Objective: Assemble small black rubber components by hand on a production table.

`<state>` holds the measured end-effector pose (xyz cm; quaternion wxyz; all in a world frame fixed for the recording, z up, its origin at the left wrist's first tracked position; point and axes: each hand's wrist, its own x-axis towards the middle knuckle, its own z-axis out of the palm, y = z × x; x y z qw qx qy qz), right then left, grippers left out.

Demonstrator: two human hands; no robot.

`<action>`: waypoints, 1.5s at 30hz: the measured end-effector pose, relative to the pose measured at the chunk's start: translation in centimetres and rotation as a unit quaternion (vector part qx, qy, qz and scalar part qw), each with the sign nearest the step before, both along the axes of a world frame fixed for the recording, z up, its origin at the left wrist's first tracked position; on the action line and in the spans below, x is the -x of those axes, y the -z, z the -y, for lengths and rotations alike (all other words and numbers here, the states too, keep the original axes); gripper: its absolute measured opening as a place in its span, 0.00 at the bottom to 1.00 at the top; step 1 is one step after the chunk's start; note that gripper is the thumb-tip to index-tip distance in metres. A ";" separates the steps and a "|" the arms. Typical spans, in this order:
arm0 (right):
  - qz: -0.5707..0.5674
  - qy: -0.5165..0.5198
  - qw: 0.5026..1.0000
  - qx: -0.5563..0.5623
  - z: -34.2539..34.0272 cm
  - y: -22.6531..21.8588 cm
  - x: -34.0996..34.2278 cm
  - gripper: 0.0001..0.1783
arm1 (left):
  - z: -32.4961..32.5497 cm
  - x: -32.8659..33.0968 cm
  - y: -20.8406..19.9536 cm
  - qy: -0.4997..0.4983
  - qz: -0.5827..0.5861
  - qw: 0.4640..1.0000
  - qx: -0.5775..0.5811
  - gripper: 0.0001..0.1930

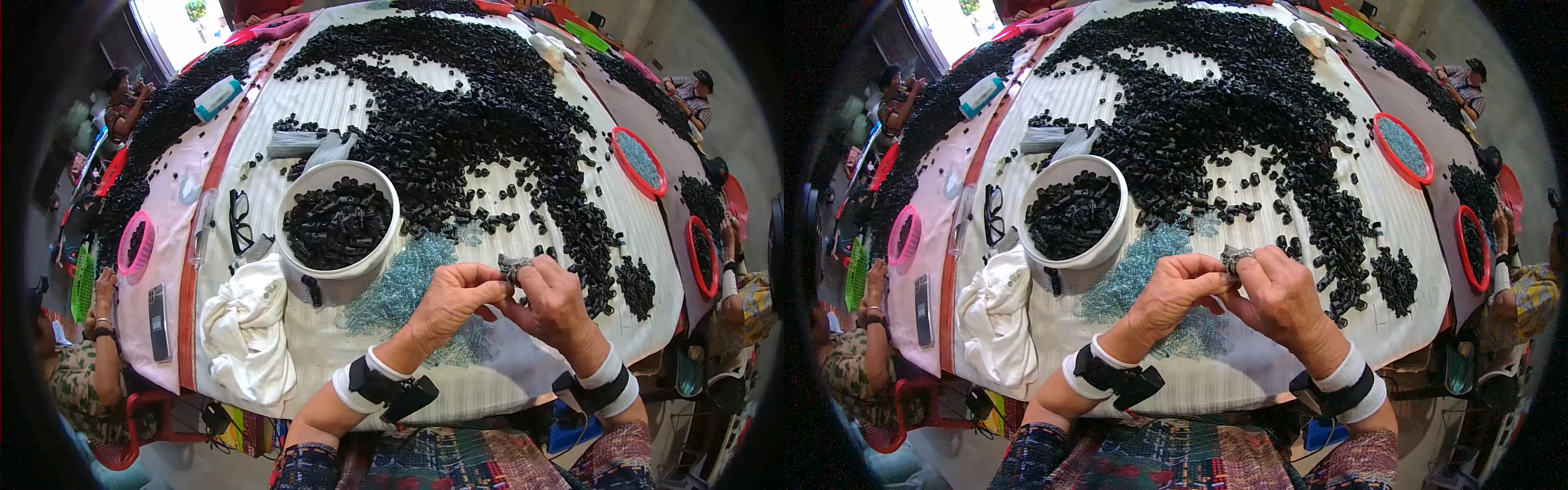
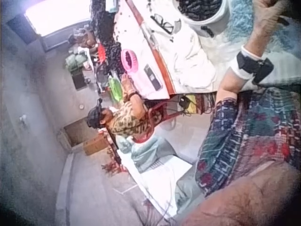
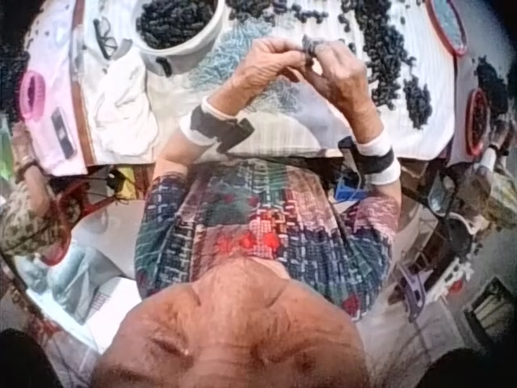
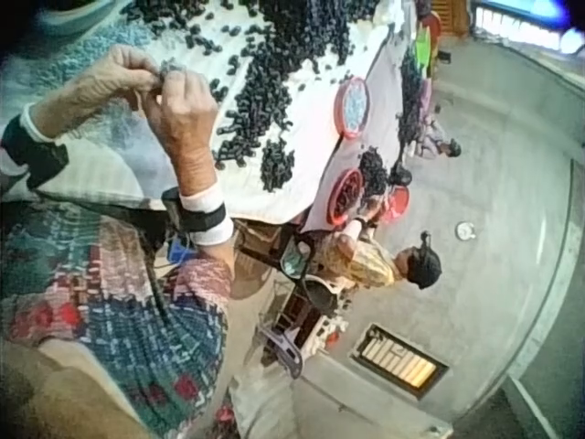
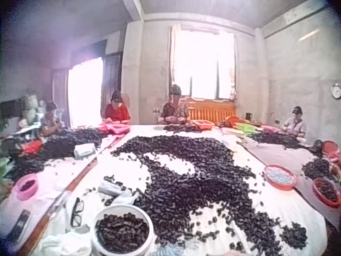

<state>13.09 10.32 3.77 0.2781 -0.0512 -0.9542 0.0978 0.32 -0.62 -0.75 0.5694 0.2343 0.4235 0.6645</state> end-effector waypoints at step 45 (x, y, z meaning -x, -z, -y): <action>0.005 -0.117 0.992 0.053 -1.4 -0.6 0.9 0.16 | 0.0 1.7 -0.4 0.026 -0.020 0.999 -0.001 0.08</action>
